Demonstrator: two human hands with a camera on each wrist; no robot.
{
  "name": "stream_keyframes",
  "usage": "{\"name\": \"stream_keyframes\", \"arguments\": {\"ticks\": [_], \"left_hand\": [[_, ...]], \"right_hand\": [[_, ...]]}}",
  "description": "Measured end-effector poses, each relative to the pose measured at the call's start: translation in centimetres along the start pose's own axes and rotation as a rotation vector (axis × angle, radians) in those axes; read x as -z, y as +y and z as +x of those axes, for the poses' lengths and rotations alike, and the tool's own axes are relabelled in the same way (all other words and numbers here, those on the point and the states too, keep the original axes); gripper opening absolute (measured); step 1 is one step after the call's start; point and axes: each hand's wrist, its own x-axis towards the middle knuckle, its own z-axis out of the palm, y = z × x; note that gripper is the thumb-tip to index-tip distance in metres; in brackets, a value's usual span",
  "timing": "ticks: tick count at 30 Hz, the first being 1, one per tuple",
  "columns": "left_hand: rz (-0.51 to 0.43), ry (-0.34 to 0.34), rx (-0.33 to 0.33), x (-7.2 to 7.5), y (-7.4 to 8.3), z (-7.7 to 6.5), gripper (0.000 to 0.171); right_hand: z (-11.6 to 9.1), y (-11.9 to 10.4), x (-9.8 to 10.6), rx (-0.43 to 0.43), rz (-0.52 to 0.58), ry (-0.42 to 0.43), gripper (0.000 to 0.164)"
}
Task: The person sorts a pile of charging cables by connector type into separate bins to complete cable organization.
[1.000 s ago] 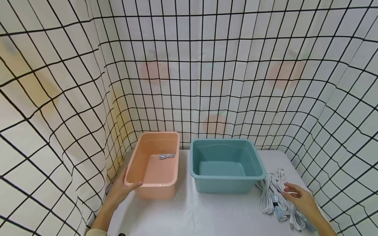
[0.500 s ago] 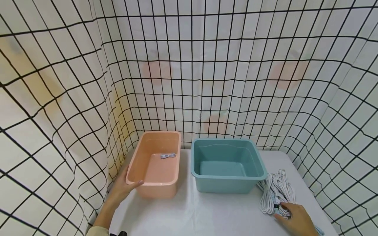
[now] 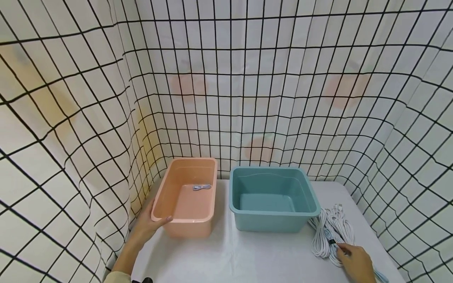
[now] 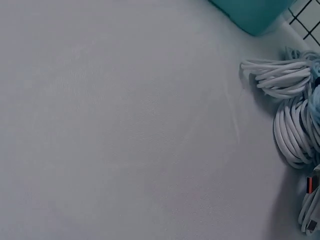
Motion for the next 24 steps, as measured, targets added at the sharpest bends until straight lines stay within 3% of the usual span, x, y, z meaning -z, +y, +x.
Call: {"name": "stream_keyframes", "arguments": {"ticks": [7,10,16,24], "left_hand": [[0.014,0.011,-0.021,0.0,-0.2,0.0,0.109],[0.026,0.013,-0.025,0.1,-0.1,0.0,0.109],[0.028,0.011,-0.032,0.2,0.1,0.0,0.108],[0.047,0.017,-0.006,-0.1,-0.1,0.0,0.110]], "right_hand": [[-0.1,-0.8,0.7,-0.102,0.114,0.110,0.028],[0.2,-0.9,1.4,-0.126,0.148,0.110,0.031],[0.6,-1.9,3.1,-0.124,0.211,0.088,0.033],[1.4,-2.7,5.6,-0.106,0.201,0.173,0.029]]}}
